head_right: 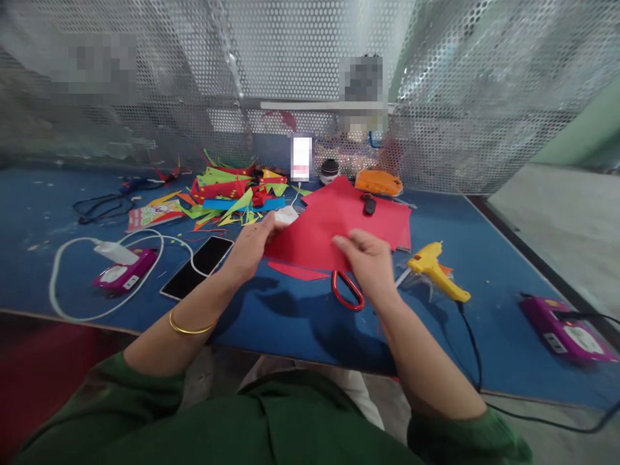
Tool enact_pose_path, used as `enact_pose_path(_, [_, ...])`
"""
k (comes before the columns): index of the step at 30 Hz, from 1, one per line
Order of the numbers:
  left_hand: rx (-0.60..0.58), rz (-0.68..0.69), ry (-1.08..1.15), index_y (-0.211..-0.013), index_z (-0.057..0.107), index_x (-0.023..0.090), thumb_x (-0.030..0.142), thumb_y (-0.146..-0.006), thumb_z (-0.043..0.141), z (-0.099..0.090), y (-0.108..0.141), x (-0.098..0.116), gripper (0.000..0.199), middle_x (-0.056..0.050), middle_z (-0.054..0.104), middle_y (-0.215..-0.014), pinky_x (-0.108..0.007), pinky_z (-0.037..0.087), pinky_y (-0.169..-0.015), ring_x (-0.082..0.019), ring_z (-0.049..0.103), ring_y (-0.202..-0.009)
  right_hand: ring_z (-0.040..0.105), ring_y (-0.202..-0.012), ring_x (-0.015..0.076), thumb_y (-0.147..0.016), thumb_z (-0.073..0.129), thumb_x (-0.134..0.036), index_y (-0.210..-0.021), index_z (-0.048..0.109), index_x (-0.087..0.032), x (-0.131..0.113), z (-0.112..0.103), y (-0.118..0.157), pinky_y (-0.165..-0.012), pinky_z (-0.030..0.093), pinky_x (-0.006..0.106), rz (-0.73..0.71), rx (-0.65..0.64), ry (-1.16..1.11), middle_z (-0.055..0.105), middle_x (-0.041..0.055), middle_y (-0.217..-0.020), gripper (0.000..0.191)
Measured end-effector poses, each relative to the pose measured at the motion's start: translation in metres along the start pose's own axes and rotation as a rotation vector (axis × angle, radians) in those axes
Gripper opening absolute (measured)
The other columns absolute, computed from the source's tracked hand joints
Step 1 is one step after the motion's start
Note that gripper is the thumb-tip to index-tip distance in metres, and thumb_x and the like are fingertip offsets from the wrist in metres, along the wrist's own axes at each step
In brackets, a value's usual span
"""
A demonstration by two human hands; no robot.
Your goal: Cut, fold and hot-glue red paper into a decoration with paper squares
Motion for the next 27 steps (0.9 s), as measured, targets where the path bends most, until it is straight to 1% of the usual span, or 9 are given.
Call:
enact_pose_path(2, [-0.003,0.01,-0.241,-0.098,0.075,0.017,0.048,-0.101,0.037,-0.005,-0.001,-0.008,0.049,-0.01,0.075,-0.093,-0.032,0.049,-0.067,-0.02,0.069,-0.075,0.047,-0.062,0.0124,-0.076,0.076,-0.04,-0.066,0.059,-0.022,0.005,-0.019,-0.008,-0.063,0.045,0.029,-0.105,0.381,-0.114,0.056,-0.0045,-0.064,0.026])
enact_pose_path(4, [-0.157,0.06,-0.684,-0.099,0.075,0.02,0.036,-0.093,0.052,-0.003,0.001,-0.02,0.028,-0.007,0.075,-0.097,-0.033,0.049,-0.076,-0.021,0.069,-0.083,0.052,-0.07,0.0152,-0.079,0.073,-0.039,-0.076,0.064,-0.024,0.01,-0.031,-0.013,-0.075,0.05,0.034,-0.153,0.549,-0.179,0.064,-0.001,-0.075,0.018])
enact_pose_path(7, [-0.266,0.074,-0.808,-0.1,0.074,0.021,0.031,-0.078,0.074,0.006,0.006,-0.04,0.024,-0.007,0.073,-0.107,-0.034,0.048,-0.082,-0.024,0.066,-0.096,0.055,-0.071,0.0166,-0.077,0.075,-0.039,-0.077,0.068,-0.024,0.015,-0.031,-0.013,-0.077,0.052,0.036,-0.134,0.513,-0.199,0.067,0.0,-0.075,0.016])
enact_pose_path(10, [-0.323,0.079,-0.867,-0.092,0.071,0.021,0.03,-0.081,0.073,0.017,0.01,-0.051,0.015,-0.005,0.07,-0.104,-0.031,0.047,-0.079,-0.021,0.065,-0.093,0.057,-0.068,0.0153,-0.075,0.078,-0.038,-0.076,0.071,-0.022,0.019,-0.02,-0.006,-0.07,0.052,0.033,-0.085,0.394,-0.18,0.066,-0.0026,-0.069,0.018])
enact_pose_path(13, [-0.377,0.085,-0.904,-0.081,0.069,0.021,0.027,-0.083,0.07,0.018,0.012,-0.043,0.006,-0.003,0.069,-0.097,-0.029,0.045,-0.074,-0.019,0.064,-0.086,0.06,-0.07,0.0146,-0.076,0.077,-0.039,-0.081,0.074,-0.021,0.021,-0.013,-0.001,-0.069,0.053,0.03,-0.058,0.307,-0.172,0.069,-0.0025,-0.073,0.019])
enact_pose_path(16, [-0.422,0.113,-0.92,-0.078,0.07,0.024,0.025,-0.08,0.07,-0.004,0.007,-0.017,0.003,0.0,0.07,-0.086,-0.029,0.042,-0.071,-0.019,0.063,-0.081,0.059,-0.069,0.0136,-0.077,0.078,-0.038,-0.08,0.075,-0.021,0.018,-0.017,-0.001,-0.069,0.052,0.029,-0.085,0.365,-0.181,0.069,-0.0022,-0.074,0.017])
enact_pose_path(18, [-0.362,0.129,-0.936,-0.079,0.072,0.025,0.03,-0.082,0.068,-0.031,-0.008,0.001,0.007,-0.002,0.071,-0.083,-0.032,0.041,-0.071,-0.021,0.062,-0.08,0.058,-0.068,0.0132,-0.078,0.078,-0.038,-0.078,0.074,-0.021,0.016,-0.022,-0.003,-0.069,0.051,0.029,-0.09,0.418,-0.183,0.067,-0.002,-0.073,0.017])
enact_pose_path(22, [0.185,0.052,-0.967,-0.071,0.071,0.023,0.028,-0.078,0.072,-0.096,-0.063,0.014,0.008,-0.008,0.072,-0.086,-0.037,0.041,-0.079,-0.028,0.062,-0.091,0.059,-0.071,0.0151,-0.079,0.076,-0.04,-0.08,0.074,-0.021,0.018,-0.023,-0.004,-0.071,0.051,0.03,-0.059,0.407,-0.127,0.068,-0.0001,-0.075,0.019])
enact_pose_path(27, [0.281,-0.042,-0.954,-0.054,0.059,0.02,0.017,-0.068,0.075,-0.129,-0.112,-0.011,0.021,-0.009,0.067,-0.069,-0.038,0.043,-0.085,-0.032,0.062,-0.1,0.056,-0.067,0.0161,-0.078,0.073,-0.045,-0.08,0.073,-0.02,0.023,-0.016,-0.002,-0.064,0.048,0.029,0.01,0.284,0.018,0.067,0.0005,-0.071,0.025])
Point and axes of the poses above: each hand's wrist, its own y-axis away from the middle knuckle, its own z-axis out of the palm, x = y × z, the point moved 2 cm from there along -y, towards the middle knuckle
